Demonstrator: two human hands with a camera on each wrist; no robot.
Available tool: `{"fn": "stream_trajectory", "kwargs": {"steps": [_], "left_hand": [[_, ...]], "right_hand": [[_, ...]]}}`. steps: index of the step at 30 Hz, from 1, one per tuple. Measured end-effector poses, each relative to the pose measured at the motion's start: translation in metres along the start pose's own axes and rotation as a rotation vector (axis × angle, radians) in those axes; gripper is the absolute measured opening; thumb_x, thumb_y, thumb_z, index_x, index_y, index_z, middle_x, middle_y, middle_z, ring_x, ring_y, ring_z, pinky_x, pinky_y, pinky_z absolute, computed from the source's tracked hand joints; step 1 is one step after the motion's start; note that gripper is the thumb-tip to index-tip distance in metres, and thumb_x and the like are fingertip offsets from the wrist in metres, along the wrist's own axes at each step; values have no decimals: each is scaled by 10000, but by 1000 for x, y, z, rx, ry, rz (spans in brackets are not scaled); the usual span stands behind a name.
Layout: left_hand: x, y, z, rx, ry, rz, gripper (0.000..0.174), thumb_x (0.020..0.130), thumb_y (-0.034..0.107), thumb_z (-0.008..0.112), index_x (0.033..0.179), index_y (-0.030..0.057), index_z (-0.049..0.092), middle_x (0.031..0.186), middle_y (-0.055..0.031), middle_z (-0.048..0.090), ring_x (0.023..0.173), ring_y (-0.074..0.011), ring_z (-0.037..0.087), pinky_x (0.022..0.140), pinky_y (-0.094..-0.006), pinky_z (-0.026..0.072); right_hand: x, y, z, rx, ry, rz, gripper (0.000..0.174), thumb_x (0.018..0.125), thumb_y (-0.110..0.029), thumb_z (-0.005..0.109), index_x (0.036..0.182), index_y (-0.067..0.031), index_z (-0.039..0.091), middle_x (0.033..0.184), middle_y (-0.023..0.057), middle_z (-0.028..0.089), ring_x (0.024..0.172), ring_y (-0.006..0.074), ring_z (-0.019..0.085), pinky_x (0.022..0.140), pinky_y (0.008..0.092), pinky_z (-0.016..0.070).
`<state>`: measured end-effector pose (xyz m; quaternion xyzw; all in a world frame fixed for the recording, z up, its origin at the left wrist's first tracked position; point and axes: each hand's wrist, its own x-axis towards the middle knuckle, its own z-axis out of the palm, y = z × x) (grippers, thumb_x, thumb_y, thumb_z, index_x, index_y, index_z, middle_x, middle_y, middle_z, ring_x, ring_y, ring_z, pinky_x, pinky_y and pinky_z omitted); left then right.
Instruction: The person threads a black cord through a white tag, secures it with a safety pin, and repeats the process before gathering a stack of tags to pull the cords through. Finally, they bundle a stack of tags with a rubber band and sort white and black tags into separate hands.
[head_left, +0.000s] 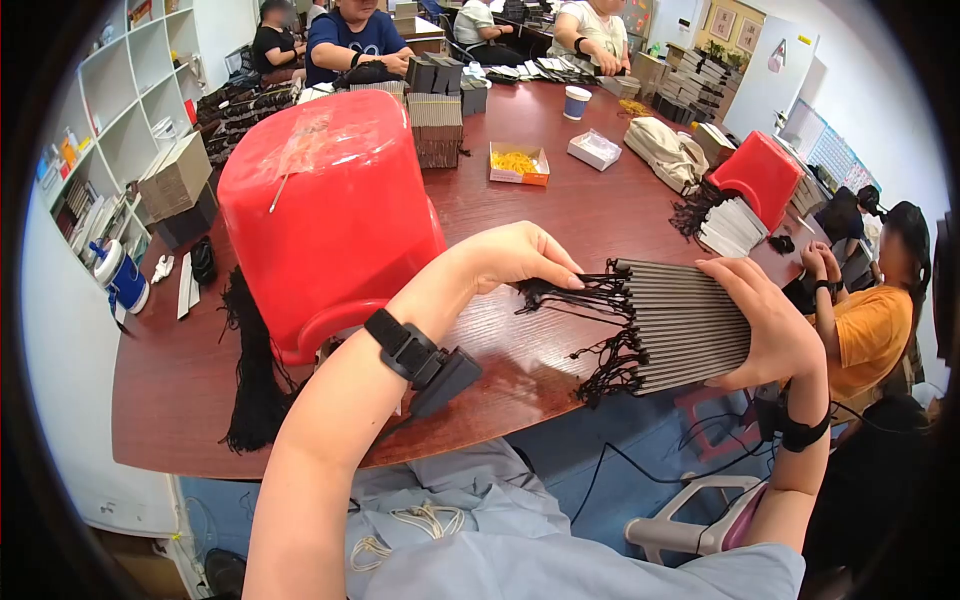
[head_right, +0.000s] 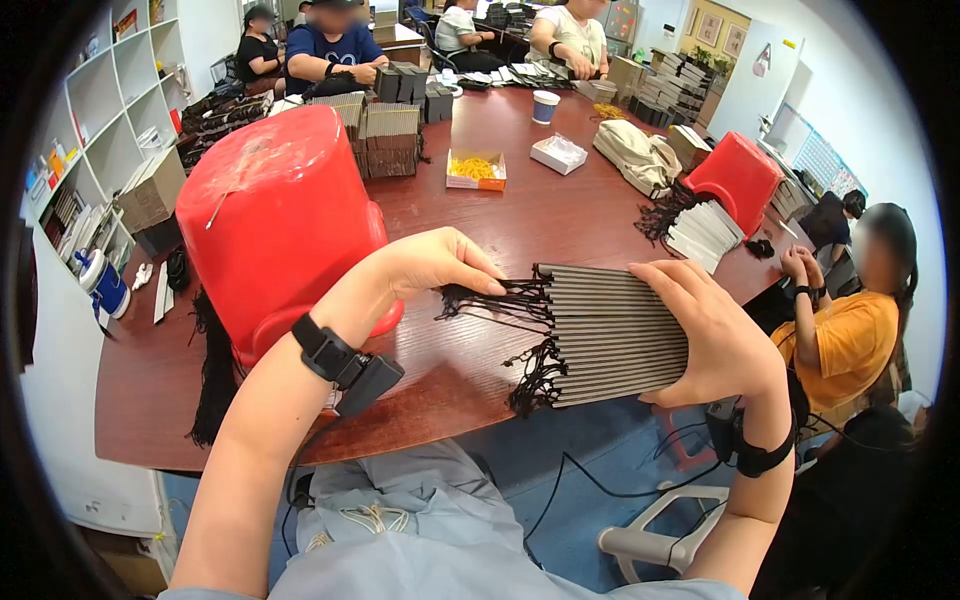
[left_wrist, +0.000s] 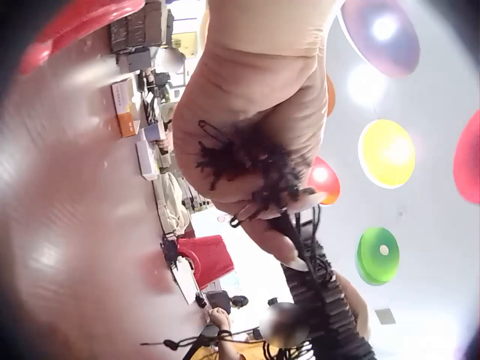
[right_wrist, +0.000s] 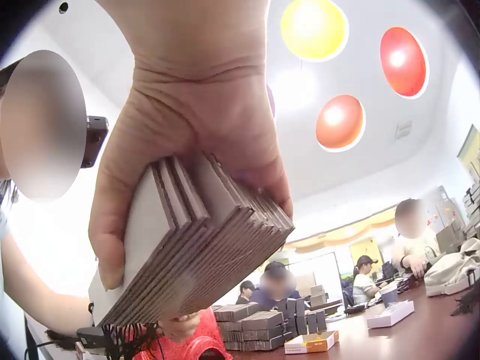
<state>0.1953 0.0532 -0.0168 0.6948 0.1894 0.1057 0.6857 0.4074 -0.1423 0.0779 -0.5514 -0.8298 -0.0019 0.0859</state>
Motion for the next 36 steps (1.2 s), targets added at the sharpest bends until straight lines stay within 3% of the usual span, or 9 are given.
{"fn": "stream_trajectory", "kwargs": {"steps": [4,9,11,14,19,26,29,31,36], "left_hand": [[-19,4,-8,85,100,-82,151,699,80,664,839,25,664,670,-5,609,564,-62,508,515,-178,383],[-26,7,-2,156,47,-77,273,704,82,650,970,29,619,869,-37,617,774,-104,558,686,-225,439],[-20,5,11,-119,123,335,358,740,69,598,1091,28,544,1049,-55,567,948,-116,519,829,-241,397],[-11,5,21,-229,-61,331,392,771,60,548,1156,27,488,1149,-51,512,1031,-117,474,892,-238,349],[-10,7,31,-261,-14,212,204,739,33,584,926,-43,615,836,-88,635,759,-128,593,740,-245,462],[-23,10,27,-92,327,145,144,703,66,603,819,-7,647,774,-90,641,727,-111,589,697,-223,449],[-29,10,31,477,525,238,110,666,79,599,748,18,640,707,-86,622,700,-145,584,634,-248,445],[-24,-3,25,1271,994,503,93,627,96,581,676,22,610,687,-99,579,702,-218,559,611,-315,446],[-27,-18,9,1288,951,269,89,633,102,555,667,29,592,761,-118,556,744,-269,542,660,-374,453]], "right_hand": [[-7,1,-4,4,36,16,908,410,-250,737,1202,-6,368,1121,164,438,1042,331,430,890,378,354],[-8,-4,-9,52,44,-20,895,410,-248,737,1190,10,383,1121,169,444,1052,330,429,890,371,348],[-7,-8,-11,66,39,-39,894,408,-247,735,1187,16,386,1121,172,445,1052,329,431,891,370,346],[-7,-14,-13,80,28,-60,893,402,-244,732,1180,32,391,1116,180,447,1044,325,440,889,368,345],[-8,-20,-12,87,33,-47,892,403,-240,732,1182,29,391,1110,180,450,1037,323,444,880,367,349],[-12,-16,-7,77,58,-36,883,409,-238,734,1183,18,395,1109,178,448,1029,325,447,875,364,352],[-10,-17,-2,79,48,-1,885,413,-240,738,1187,12,389,1111,174,447,1040,324,441,885,366,350],[-6,-16,-1,46,41,6,893,416,-245,742,1194,5,381,1120,168,443,1057,323,431,896,371,346],[1,-4,3,85,40,-15,907,418,-250,741,1208,-2,368,1135,166,433,1068,324,420,903,371,344]]}}
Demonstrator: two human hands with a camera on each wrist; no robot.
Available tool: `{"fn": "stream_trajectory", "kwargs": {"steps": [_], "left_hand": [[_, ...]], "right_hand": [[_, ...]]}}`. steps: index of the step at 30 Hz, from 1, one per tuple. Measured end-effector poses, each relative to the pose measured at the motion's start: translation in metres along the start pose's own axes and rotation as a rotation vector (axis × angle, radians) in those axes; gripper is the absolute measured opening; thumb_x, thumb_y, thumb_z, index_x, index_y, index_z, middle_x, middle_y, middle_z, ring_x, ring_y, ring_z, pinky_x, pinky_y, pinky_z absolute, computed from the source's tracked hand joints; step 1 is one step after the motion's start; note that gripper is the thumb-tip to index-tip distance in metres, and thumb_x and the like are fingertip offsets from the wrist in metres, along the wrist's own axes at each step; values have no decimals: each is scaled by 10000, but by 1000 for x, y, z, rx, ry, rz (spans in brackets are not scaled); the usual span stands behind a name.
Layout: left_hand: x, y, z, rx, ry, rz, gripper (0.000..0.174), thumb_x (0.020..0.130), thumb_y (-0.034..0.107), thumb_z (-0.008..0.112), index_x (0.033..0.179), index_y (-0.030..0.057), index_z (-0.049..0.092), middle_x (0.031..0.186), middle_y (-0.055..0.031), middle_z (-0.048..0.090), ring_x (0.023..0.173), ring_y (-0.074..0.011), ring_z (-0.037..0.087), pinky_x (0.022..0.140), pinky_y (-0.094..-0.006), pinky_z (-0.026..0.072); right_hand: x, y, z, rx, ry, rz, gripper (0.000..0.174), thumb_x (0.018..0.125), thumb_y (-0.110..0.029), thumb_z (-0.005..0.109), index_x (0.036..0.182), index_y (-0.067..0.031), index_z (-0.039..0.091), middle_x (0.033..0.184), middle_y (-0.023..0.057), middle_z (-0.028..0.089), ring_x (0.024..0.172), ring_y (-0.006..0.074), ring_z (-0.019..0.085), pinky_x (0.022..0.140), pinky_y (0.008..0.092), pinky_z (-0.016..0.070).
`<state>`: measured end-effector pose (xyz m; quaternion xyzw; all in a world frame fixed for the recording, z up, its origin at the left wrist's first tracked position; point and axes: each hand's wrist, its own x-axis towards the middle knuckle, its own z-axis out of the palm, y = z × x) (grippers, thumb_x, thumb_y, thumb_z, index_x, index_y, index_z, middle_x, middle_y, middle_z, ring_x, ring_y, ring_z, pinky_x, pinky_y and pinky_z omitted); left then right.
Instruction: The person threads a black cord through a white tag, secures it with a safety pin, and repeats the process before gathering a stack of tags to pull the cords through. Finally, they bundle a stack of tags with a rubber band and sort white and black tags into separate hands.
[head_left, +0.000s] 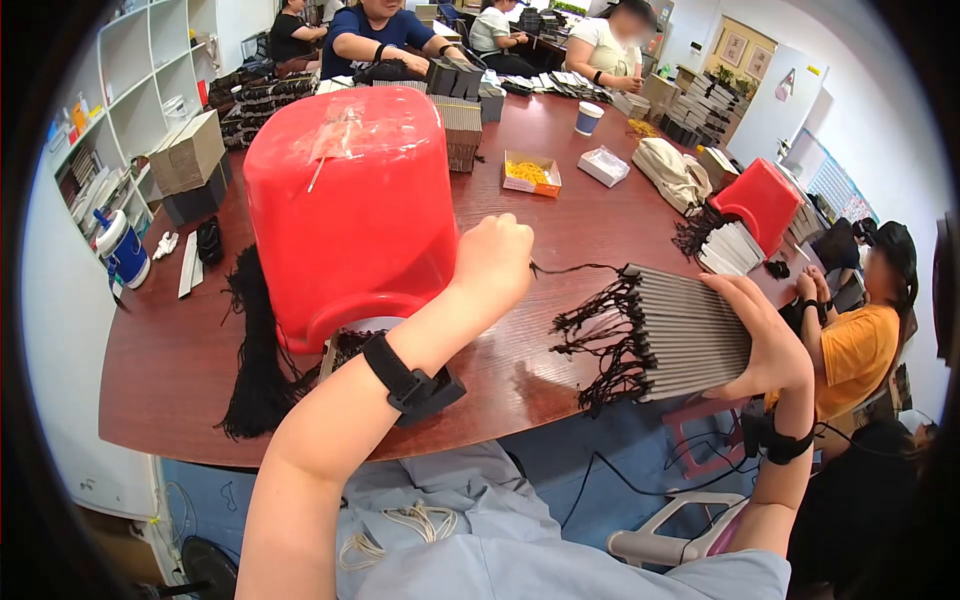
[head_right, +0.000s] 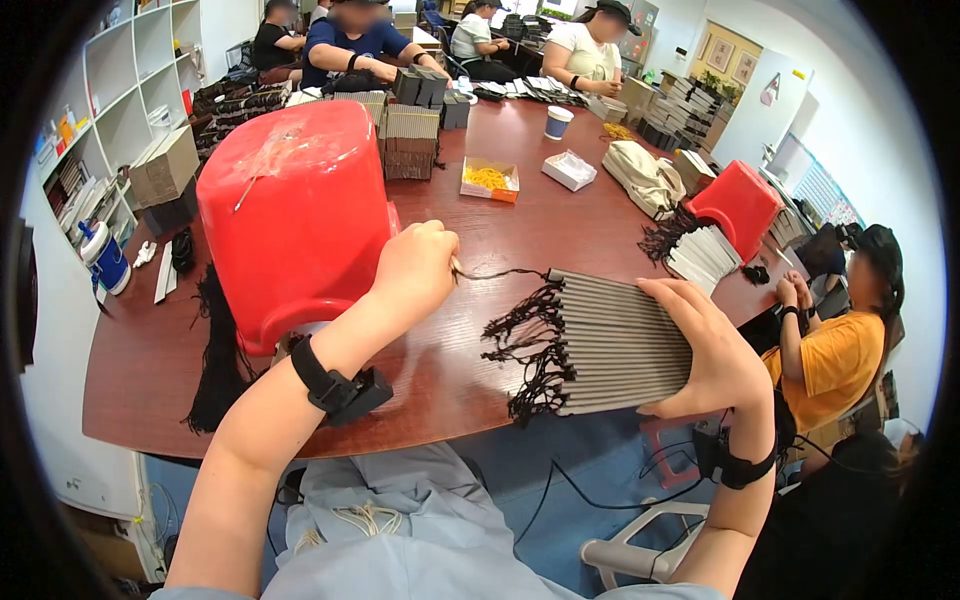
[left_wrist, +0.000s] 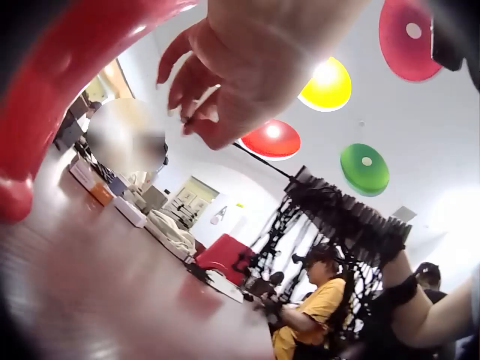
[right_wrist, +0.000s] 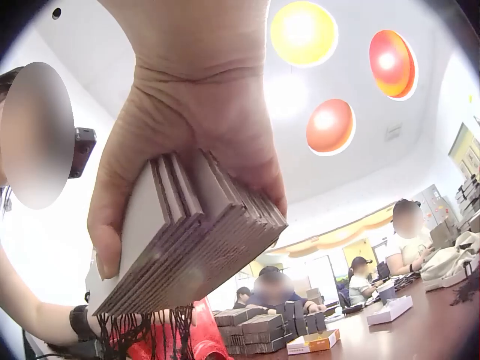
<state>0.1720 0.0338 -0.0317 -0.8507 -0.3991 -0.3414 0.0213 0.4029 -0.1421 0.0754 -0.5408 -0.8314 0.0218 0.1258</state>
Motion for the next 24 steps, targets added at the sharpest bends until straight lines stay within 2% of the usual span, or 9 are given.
{"fn": "stream_trajectory", "kwargs": {"steps": [3,6,8,12,15,16,19,21,24], "left_hand": [[2,-3,1,18,-158,-57,76,657,84,544,684,35,595,753,-115,559,784,-273,548,676,-373,457],[8,3,-8,-28,-30,-96,96,694,78,542,762,30,588,783,-108,554,814,-274,545,687,-370,452],[14,7,-19,-158,316,-63,155,723,88,545,866,36,570,852,-106,539,843,-272,530,715,-361,439],[18,18,-34,-189,444,44,217,732,92,545,943,41,545,915,-113,518,886,-277,507,762,-357,420],[18,24,-9,-298,355,210,218,743,104,547,940,10,543,960,-147,515,943,-300,484,837,-384,385],[17,27,5,-353,226,176,236,758,131,546,949,-8,543,1015,-161,513,995,-309,469,861,-390,376],[13,30,56,-324,53,179,342,812,211,499,1067,-18,504,1152,-194,459,1115,-319,401,934,-378,326],[12,29,90,-565,-136,-153,494,851,320,438,1173,-54,410,1231,-227,393,1184,-330,330,988,-373,253],[14,22,110,-792,-193,-275,573,870,365,392,1236,-69,318,1291,-245,311,1231,-332,263,1020,-365,200]], "right_hand": [[15,8,3,-8,1,-18,910,421,-246,735,1216,-9,360,1139,168,427,1061,323,422,904,369,344],[39,17,9,-55,41,-53,903,429,-219,724,1229,-31,349,1139,168,424,1066,332,414,907,362,344],[55,19,16,-22,111,-39,896,444,-222,730,1225,-13,342,1145,175,422,1073,325,410,916,359,341],[76,63,85,142,217,1,905,465,-262,750,1209,38,331,1154,202,420,1075,315,407,931,366,333],[73,82,149,69,99,137,957,457,-335,769,1213,48,325,1154,231,416,1089,358,391,939,377,331],[70,80,163,200,66,254,967,452,-337,772,1215,50,321,1160,232,410,1103,357,381,945,381,324],[68,78,167,201,98,291,983,454,-344,773,1226,49,308,1189,231,381,1134,357,347,956,392,307],[66,81,169,110,85,206,1007,454,-352,776,1240,49,291,1224,228,339,1165,360,308,968,403,289],[62,84,162,112,39,220,1034,450,-369,778,1256,38,274,1247,226,311,1183,363,281,976,412,276]]}}
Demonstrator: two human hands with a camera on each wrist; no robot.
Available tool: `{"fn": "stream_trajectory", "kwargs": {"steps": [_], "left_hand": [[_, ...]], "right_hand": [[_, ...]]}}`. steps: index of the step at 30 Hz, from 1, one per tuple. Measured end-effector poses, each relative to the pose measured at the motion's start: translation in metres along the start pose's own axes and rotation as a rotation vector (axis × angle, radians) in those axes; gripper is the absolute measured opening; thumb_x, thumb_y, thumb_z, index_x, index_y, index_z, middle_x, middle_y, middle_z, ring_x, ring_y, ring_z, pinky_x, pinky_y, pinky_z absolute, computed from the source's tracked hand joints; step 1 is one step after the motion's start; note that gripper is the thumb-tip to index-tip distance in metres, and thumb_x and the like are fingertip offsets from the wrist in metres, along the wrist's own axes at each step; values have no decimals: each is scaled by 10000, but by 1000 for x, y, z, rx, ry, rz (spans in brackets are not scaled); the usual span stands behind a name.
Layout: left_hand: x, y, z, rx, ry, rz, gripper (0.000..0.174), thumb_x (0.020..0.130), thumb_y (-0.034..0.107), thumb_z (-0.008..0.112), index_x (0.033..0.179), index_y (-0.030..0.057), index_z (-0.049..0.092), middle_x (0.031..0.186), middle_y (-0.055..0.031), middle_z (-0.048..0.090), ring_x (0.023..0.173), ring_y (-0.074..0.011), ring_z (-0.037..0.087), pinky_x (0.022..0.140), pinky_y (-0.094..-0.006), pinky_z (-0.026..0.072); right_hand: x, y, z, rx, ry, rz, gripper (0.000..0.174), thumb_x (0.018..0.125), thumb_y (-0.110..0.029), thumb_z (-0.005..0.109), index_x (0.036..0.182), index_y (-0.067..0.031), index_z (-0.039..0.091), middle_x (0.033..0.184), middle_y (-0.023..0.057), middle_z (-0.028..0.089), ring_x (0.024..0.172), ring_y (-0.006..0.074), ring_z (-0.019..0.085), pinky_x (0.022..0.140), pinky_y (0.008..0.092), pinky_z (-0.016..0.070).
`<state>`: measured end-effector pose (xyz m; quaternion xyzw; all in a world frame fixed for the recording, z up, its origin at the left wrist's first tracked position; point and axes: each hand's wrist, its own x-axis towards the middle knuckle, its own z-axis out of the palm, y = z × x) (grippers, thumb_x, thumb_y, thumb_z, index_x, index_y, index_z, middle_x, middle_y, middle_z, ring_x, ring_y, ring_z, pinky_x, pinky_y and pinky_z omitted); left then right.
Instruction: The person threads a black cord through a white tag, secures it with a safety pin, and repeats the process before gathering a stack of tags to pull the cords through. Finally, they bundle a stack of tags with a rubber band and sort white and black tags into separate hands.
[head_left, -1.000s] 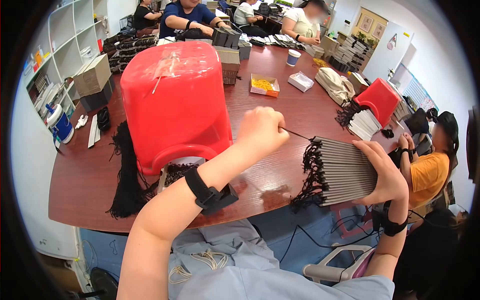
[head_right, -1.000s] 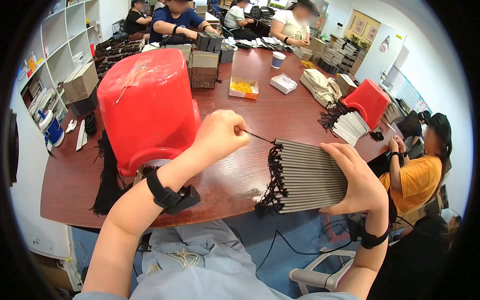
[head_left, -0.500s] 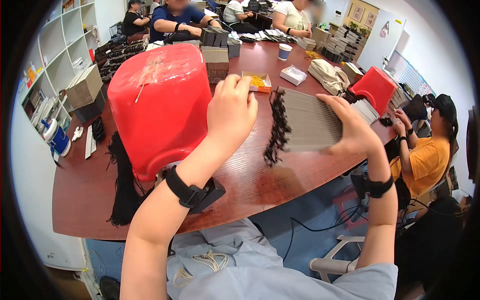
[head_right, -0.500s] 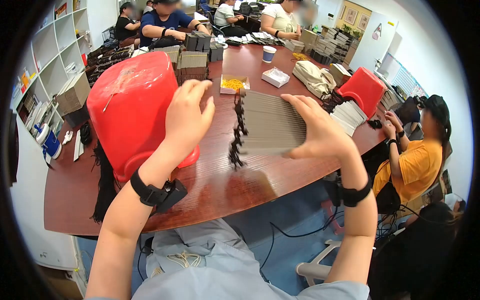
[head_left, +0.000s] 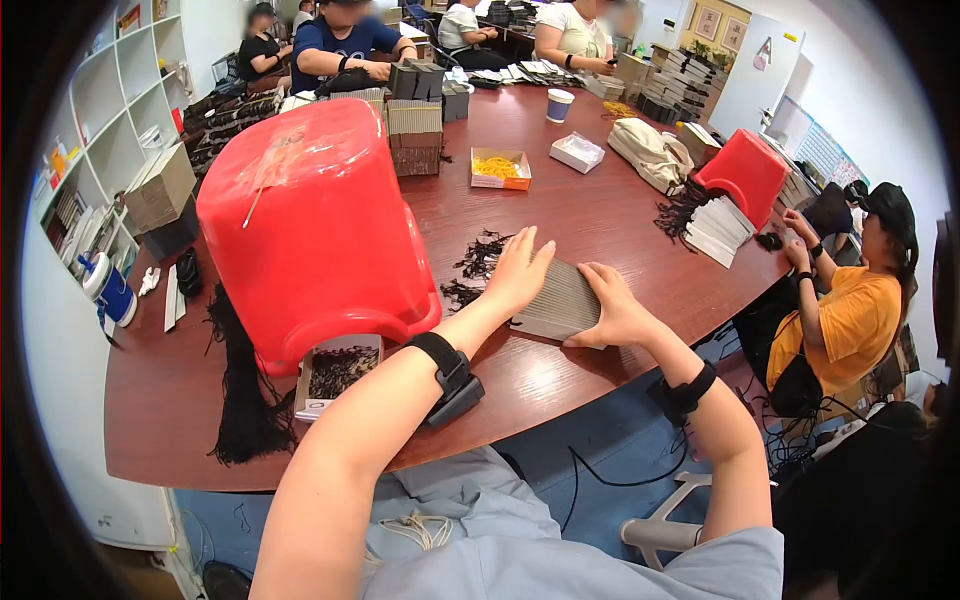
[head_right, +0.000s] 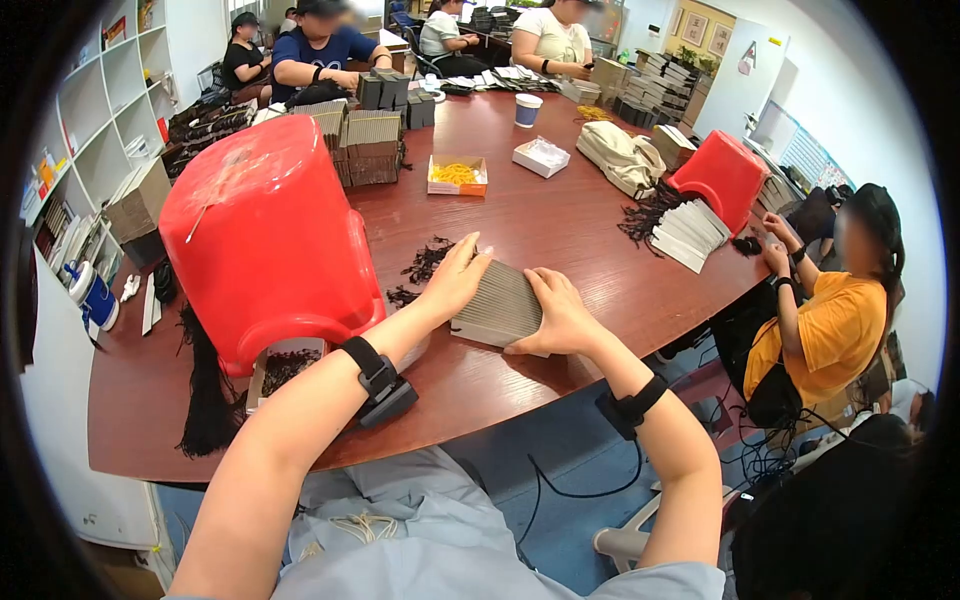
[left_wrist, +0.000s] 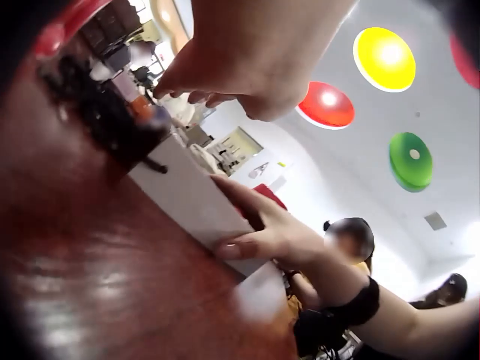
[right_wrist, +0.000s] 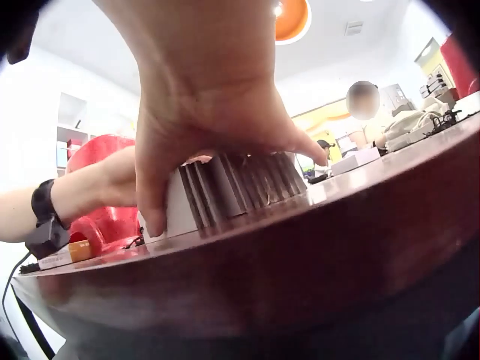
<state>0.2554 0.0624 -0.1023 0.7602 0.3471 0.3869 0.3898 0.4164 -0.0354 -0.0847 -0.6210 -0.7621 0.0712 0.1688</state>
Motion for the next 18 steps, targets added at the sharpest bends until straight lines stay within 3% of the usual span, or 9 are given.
{"fn": "stream_trajectory", "kwargs": {"steps": [2,5,9,12,13,16,18], "left_hand": [[6,-14,3,-58,-3,-17,590,871,373,395,1243,-75,301,1299,-242,304,1239,-320,256,1016,-348,203],[6,-17,-1,-365,-102,-193,610,884,382,378,1312,-19,207,1363,-164,234,1270,-217,206,1022,-286,152],[2,-11,-1,-604,-91,-231,656,883,410,362,1319,-36,158,1394,-141,151,1297,-197,106,1035,-273,93],[2,-17,10,-522,-148,-200,673,880,422,356,1319,-44,147,1398,-146,132,1301,-194,89,1035,-272,93],[2,-18,9,-426,-161,-147,771,844,500,367,1308,-71,137,1395,-195,88,1307,-243,48,1043,-304,85],[1,-16,5,-398,-167,-180,786,835,514,370,1311,-65,134,1395,-196,82,1307,-248,46,1043,-297,85],[2,-10,3,-360,-173,-173,762,838,502,372,1316,-47,145,1391,-199,98,1306,-259,57,1046,-345,83]], "right_hand": [[-6,3,-1,64,2,11,1039,448,-362,783,1261,31,268,1256,222,302,1187,360,277,980,411,273],[-13,7,2,185,22,24,1045,454,-325,793,1281,4,245,1278,218,277,1206,348,261,995,401,254],[-16,9,6,253,101,9,1029,449,-277,799,1284,-31,251,1284,193,266,1190,339,283,987,404,276],[-8,6,19,429,169,9,1000,450,-251,797,1277,-55,269,1258,179,288,1180,327,295,979,397,291],[-8,3,20,430,171,15,1000,450,-251,797,1277,-55,269,1258,179,288,1180,327,295,979,397,291],[-3,-3,21,453,189,20,975,450,-226,795,1265,-64,286,1225,163,309,1165,312,312,968,392,307],[-3,-6,25,378,206,76,967,453,-229,792,1259,-48,289,1210,166,314,1149,314,320,954,394,320]]}}
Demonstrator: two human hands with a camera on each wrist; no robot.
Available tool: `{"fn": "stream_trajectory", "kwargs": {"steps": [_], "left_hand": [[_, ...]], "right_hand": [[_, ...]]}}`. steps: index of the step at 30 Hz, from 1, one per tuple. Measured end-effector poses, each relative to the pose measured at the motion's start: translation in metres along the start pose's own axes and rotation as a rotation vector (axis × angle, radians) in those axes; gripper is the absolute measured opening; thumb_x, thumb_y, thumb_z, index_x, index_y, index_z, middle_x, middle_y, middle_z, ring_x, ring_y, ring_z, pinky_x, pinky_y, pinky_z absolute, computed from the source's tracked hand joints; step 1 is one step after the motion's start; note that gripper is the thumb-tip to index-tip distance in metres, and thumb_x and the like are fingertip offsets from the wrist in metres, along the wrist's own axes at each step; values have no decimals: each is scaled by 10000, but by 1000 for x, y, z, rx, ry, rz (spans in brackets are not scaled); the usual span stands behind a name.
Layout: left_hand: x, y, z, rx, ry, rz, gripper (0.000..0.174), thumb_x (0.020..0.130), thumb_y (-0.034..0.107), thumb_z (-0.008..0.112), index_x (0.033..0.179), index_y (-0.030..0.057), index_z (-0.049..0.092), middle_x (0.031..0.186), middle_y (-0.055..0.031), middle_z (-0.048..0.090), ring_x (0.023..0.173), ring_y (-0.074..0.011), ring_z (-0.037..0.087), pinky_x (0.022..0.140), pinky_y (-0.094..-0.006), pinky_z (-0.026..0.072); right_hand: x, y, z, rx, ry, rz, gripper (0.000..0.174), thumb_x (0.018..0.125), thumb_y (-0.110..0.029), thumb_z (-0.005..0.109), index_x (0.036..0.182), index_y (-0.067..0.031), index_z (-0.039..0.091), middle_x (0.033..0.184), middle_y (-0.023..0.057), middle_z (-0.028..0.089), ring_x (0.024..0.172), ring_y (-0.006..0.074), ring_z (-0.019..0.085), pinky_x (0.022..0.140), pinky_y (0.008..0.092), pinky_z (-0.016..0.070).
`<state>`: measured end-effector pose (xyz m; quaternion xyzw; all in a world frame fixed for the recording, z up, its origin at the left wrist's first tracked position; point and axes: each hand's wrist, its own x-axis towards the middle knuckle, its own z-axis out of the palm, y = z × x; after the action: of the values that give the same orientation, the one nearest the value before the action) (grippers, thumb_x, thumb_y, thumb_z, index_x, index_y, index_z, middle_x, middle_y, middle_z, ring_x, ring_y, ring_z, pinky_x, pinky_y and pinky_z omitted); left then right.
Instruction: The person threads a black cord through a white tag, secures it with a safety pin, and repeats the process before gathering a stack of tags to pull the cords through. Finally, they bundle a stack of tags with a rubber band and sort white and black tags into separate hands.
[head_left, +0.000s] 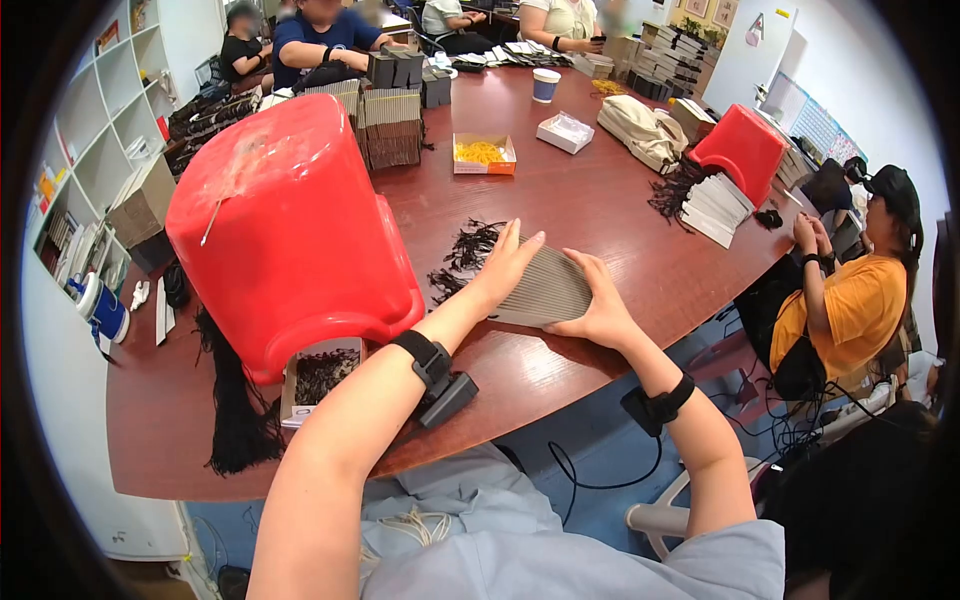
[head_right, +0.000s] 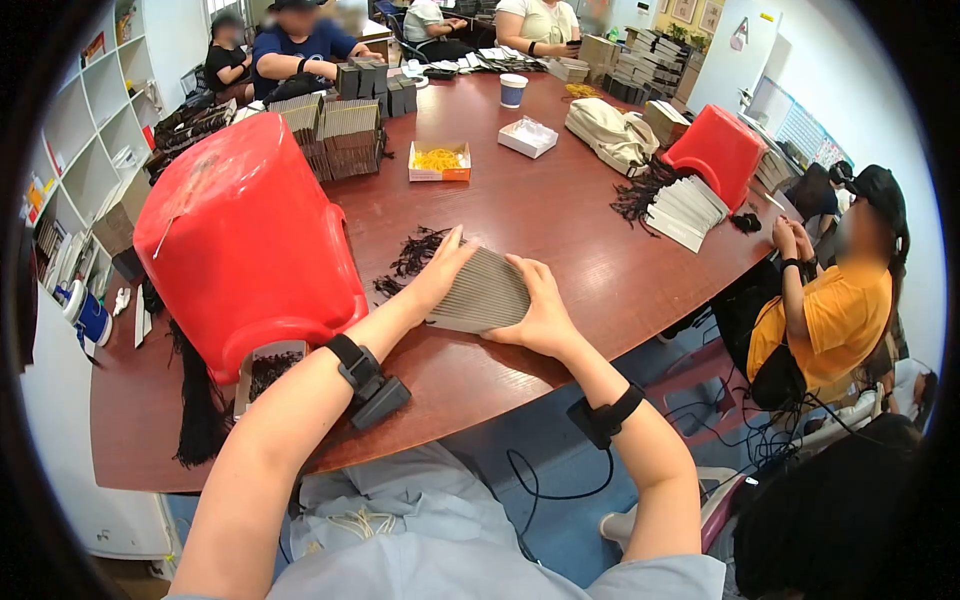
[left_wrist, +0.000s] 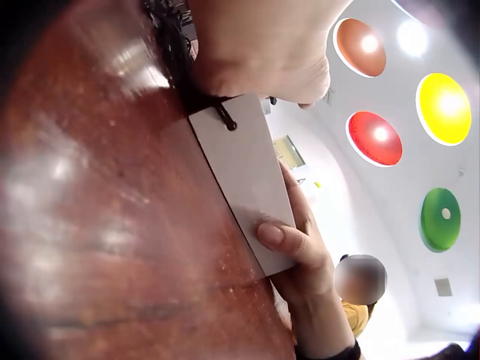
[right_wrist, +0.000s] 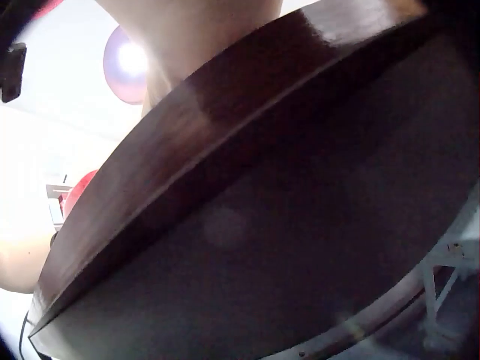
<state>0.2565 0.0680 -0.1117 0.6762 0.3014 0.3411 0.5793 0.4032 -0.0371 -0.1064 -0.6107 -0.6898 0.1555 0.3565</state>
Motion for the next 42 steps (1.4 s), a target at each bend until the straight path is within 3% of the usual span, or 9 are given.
{"fn": "stream_trajectory", "kwargs": {"steps": [2,4,6,10,12,14,16,23,42], "left_hand": [[-4,14,2,821,-46,-28,660,865,437,339,1319,-15,180,1385,-188,141,1304,-253,87,1046,-382,70],[-19,17,7,1030,20,150,605,864,384,345,1310,-5,216,1367,-178,202,1294,-269,133,1042,-431,73],[-31,20,9,1277,-12,632,571,851,342,367,1289,-7,259,1353,-151,250,1279,-267,182,1042,-433,91],[-45,14,2,1210,-214,502,562,837,342,383,1276,4,292,1342,-147,272,1262,-270,222,1038,-441,117],[-44,12,4,1208,-197,505,573,835,361,384,1279,10,291,1342,-144,275,1260,-270,225,1037,-441,124],[-43,8,6,1237,-174,510,582,840,381,376,1280,9,289,1341,-142,276,1256,-274,230,1036,-441,128],[-42,12,7,1243,-169,515,650,825,456,390,1278,1,287,1337,-152,277,1254,-276,232,1032,-443,133],[-43,23,-3,1297,-332,543,1009,567,604,627,1288,6,251,1349,-164,231,1259,-312,201,1016,-479,153],[-47,16,-3,1241,-285,537,884,619,510,644,1273,31,290,1343,-131,260,1251,-291,232,1017,-473,160]], "right_hand": [[-1,-4,8,-49,21,36,972,451,-250,792,1254,-35,288,1206,174,312,1141,329,320,948,402,322],[-2,-6,15,-96,47,75,978,449,-270,792,1250,-22,288,1202,183,310,1133,343,319,941,411,325],[-2,-7,22,-180,103,107,1015,437,-329,792,1248,0,279,1195,211,301,1123,377,309,938,437,315],[-6,-4,12,-95,-49,33,1091,434,-385,792,1274,20,226,1243,251,241,1158,420,254,955,469,277],[-3,-4,-6,-64,-100,21,1010,514,-388,770,1268,37,249,1256,242,276,1172,372,291,957,421,294],[5,-1,-21,273,-196,167,815,664,-357,696,1252,43,299,1222,211,374,1137,284,381,941,347,326],[15,4,-25,529,-111,313,446,846,-277,520,1156,37,455,1062,121,535,1001,151,480,853,261,380],[27,22,-18,504,-110,431,319,849,-234,521,1012,37,568,878,56,605,812,106,541,736,238,427],[31,31,-18,544,-58,421,234,837,-133,515,988,33,583,906,76,610,811,111,556,723,237,444]]}}
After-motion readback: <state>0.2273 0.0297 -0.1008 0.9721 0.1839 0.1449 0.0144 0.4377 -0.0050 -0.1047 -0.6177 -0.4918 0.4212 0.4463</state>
